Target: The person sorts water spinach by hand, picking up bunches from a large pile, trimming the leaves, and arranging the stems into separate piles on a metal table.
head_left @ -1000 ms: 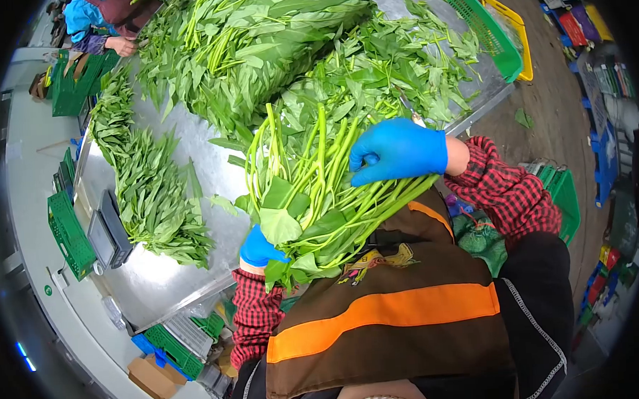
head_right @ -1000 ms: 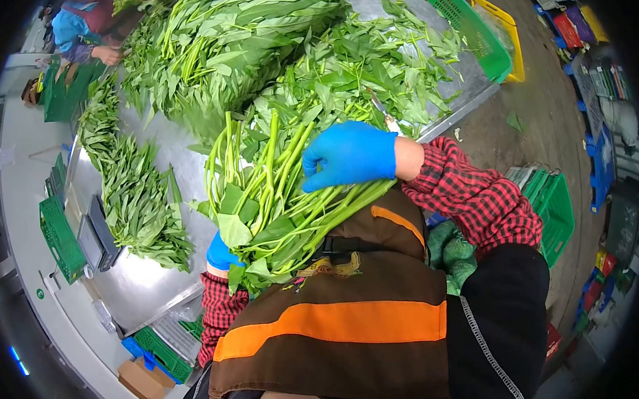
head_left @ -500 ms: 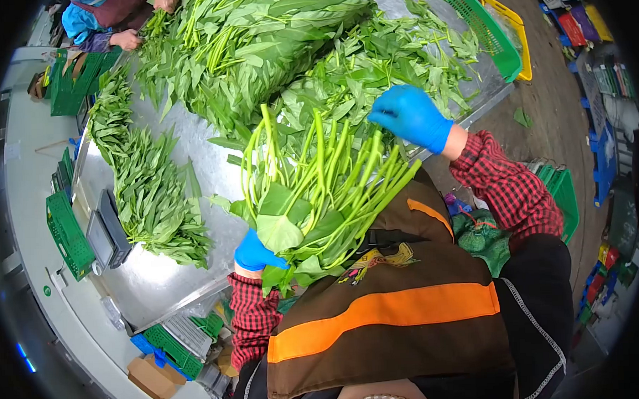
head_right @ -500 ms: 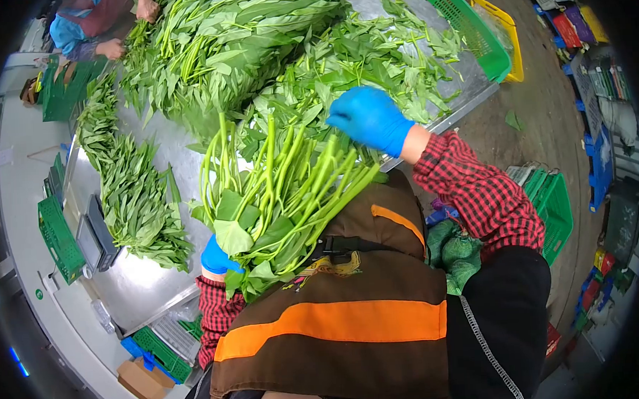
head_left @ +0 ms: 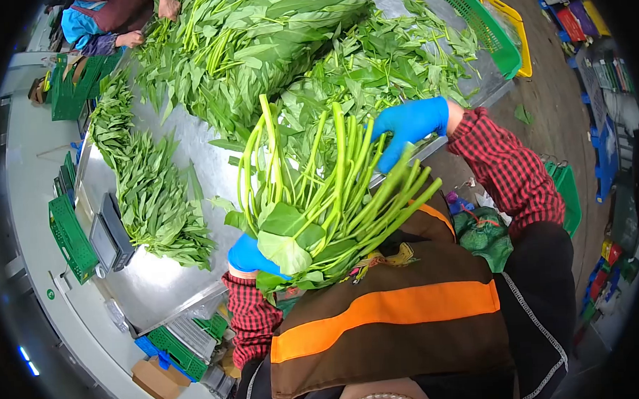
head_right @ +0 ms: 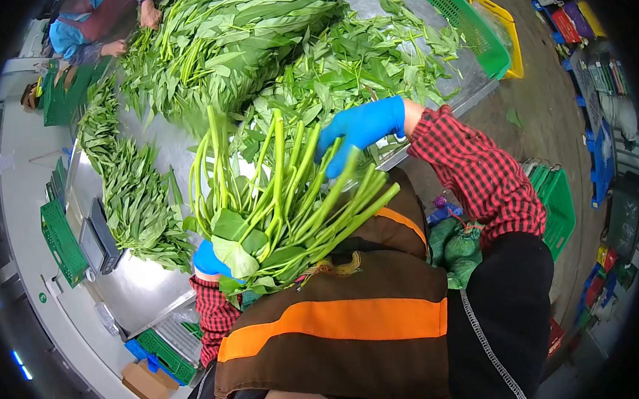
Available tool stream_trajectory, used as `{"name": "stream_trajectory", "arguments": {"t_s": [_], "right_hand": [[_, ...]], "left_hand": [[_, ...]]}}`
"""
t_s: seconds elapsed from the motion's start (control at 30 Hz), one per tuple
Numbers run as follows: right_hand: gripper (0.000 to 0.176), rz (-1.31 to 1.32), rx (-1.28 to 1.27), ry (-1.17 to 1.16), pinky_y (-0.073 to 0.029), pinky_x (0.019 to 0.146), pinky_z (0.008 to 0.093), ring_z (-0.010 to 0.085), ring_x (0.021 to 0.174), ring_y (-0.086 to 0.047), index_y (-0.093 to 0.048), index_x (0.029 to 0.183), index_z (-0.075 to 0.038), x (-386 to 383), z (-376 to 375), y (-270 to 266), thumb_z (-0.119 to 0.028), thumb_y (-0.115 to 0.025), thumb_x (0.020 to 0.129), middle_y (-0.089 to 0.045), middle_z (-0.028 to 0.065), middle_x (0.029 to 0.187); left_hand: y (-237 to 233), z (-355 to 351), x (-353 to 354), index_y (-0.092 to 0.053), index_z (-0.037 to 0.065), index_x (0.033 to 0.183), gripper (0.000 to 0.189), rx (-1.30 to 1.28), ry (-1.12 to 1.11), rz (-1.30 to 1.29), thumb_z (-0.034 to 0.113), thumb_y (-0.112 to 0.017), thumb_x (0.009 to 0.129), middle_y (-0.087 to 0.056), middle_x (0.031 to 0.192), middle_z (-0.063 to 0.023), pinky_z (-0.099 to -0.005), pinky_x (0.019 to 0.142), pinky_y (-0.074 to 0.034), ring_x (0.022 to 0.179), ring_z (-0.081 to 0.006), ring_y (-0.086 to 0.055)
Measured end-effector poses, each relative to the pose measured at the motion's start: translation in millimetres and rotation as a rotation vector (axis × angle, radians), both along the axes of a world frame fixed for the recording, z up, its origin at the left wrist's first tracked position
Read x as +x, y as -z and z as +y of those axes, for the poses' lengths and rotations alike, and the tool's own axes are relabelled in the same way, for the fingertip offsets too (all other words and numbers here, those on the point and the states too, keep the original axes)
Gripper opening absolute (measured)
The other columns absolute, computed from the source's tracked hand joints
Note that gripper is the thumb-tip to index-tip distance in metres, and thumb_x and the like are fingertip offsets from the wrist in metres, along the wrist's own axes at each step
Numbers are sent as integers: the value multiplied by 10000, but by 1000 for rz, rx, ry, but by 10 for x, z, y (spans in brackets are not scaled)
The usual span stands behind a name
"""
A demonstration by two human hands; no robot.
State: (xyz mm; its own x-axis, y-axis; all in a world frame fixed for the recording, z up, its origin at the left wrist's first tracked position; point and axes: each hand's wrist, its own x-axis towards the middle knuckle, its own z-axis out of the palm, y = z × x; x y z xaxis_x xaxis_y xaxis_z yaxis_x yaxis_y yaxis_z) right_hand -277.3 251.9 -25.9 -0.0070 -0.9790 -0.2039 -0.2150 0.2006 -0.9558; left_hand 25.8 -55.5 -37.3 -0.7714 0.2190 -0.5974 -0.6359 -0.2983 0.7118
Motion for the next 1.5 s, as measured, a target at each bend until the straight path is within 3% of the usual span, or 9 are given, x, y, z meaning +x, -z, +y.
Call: {"name": "stream_trajectory", "arguments": {"t_s": [0.27, 0.43, 0.67, 0.87, 0.93, 1.0, 1.1, 1.23, 1.5], "right_hand": [[239, -554, 74, 304, -486, 657, 257, 94, 778, -631, -707, 961, -40, 365, -124, 35, -203, -748, 791, -709, 57, 909], [177, 473, -56, 339, -503, 725, 275, 139, 797, -656, -729, 846, -40, 229, 34, 205, -200, -754, 773, -714, 64, 908], [485, 458, -17, 834, -491, 835, 324, 196, 981, -634, -600, 1204, -47, -92, 366, 666, -220, -752, 777, -650, 139, 1132], [502, -1079, -29, 507, -460, 937, 308, 201, 1088, -584, -455, 1330, 17, 754, 208, 778, -227, -588, 913, -579, 125, 1241], [238, -298, -103, 361, -488, 801, 289, 177, 868, -622, -624, 1082, 9, 592, 127, 770, -116, -604, 880, -661, 77, 967], [267, -204, -217, 358, -500, 753, 281, 160, 839, -627, -629, 1074, 11, 258, 335, 1200, -139, -644, 854, -663, 69, 956], [310, -618, 211, 692, -502, 771, 260, 141, 827, -629, -628, 1082, 18, -158, 552, 771, -155, -672, 828, -664, 60, 929], [606, 671, 168, 704, -419, 1004, 359, 277, 1186, -521, -530, 1263, 18, -430, 488, 456, -316, -729, 798, -544, 193, 1262], [777, 312, -35, -197, -353, 1066, 356, 286, 1252, -466, -431, 1379, -35, 56, -831, -615, -404, -745, 772, -489, 172, 1366]], "left_hand": [[-27, 72, -63, -390, 4, 1388, 1074, -132, 151, 40, 157, -939, 478, -530, 1325, -102, -357, 1051, -381, 1207, -215, -512], [255, -2, 83, -406, -1, 1375, 1015, -213, 142, 145, 134, -896, 497, -542, 1308, -100, -362, 1042, -392, 1201, -218, -516], [468, -81, 315, -366, -1, 1397, 684, -172, 31, 231, 149, -598, 770, -500, 1350, -116, -372, 1060, -381, 1223, -239, -498], [633, -48, 376, -332, -1, 1415, 441, -148, -2, 382, 162, -341, 1005, -464, 1386, -131, -381, 1075, -372, 1242, -256, -482], [575, -65, 334, -366, 2, 1393, 420, 106, -179, 240, 155, -358, 1001, -497, 1349, -133, -390, 1069, -381, 1220, -263, -498], [271, -41, 249, -484, -9, 1308, 1076, -138, -99, -32, 129, -954, 350, -588, 1237, -100, -356, 995, -424, 1142, -214, -556], [287, -91, 173, -523, -2, 1279, 1025, -235, 78, 4, 161, -955, 363, -629, 1175, -83, -345, 969, -438, 1093, -196, -581], [76, -73, -71, -508, 9, 1300, 988, -252, 278, 40, 154, -942, 425, -614, 1206, -86, -336, 982, -424, 1106, -185, -568], [-444, 128, -783, -428, 16, 1374, 1001, -38, 656, 302, 160, -934, 522, -527, 1326, -96, -327, 1017, -388, 1189, -172, -484]]}}
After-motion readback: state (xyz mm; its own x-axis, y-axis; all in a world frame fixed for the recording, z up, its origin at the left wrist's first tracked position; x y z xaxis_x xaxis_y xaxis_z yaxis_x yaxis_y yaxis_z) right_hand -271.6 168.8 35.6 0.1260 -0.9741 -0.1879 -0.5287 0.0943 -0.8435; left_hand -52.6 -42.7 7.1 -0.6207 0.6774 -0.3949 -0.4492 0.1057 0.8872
